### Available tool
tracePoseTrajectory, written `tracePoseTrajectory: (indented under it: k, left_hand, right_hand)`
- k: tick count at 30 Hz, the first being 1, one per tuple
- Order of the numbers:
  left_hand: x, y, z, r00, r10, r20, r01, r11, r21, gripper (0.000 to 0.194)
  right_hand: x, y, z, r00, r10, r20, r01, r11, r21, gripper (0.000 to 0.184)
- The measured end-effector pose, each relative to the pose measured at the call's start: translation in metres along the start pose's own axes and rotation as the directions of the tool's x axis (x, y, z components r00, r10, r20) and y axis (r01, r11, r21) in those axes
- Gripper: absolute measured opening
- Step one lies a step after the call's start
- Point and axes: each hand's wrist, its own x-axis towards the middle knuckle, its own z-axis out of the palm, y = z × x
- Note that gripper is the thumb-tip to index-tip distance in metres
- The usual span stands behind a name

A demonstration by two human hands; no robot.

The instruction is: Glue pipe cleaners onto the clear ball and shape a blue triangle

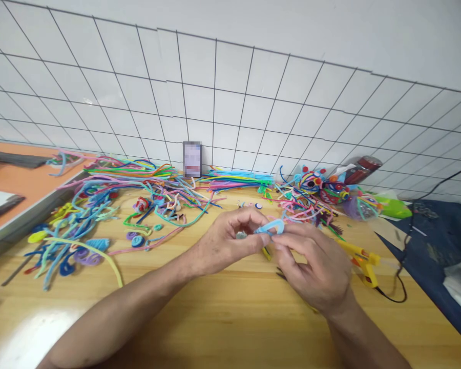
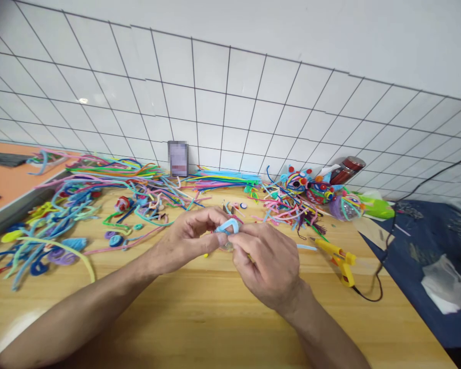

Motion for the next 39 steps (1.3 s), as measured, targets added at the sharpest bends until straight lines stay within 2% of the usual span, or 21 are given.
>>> tracePoseTrajectory:
  k: [33, 39]
  left_hand:
    - [0.0001, 0.001, 0.0004, 1.0, -0.011, -0.008, 0.011, 1.0, -0.024, 0.034]
    - [0.0023, -0.0009, 0.0015, 1.0, -0.024, -0.007, 0.023, 0.995, -0.099, 0.035]
  right_hand:
    - [0.0006, 0.0006, -0.0006, 1.0, -0.001, 0.004, 0.001, 1.0, 0.008, 0.026]
    - [-0.0008, 0.0009, 0.0008, 1.0, -0.006, 0.009, 0.006, 1.0, 0.003, 0.026]
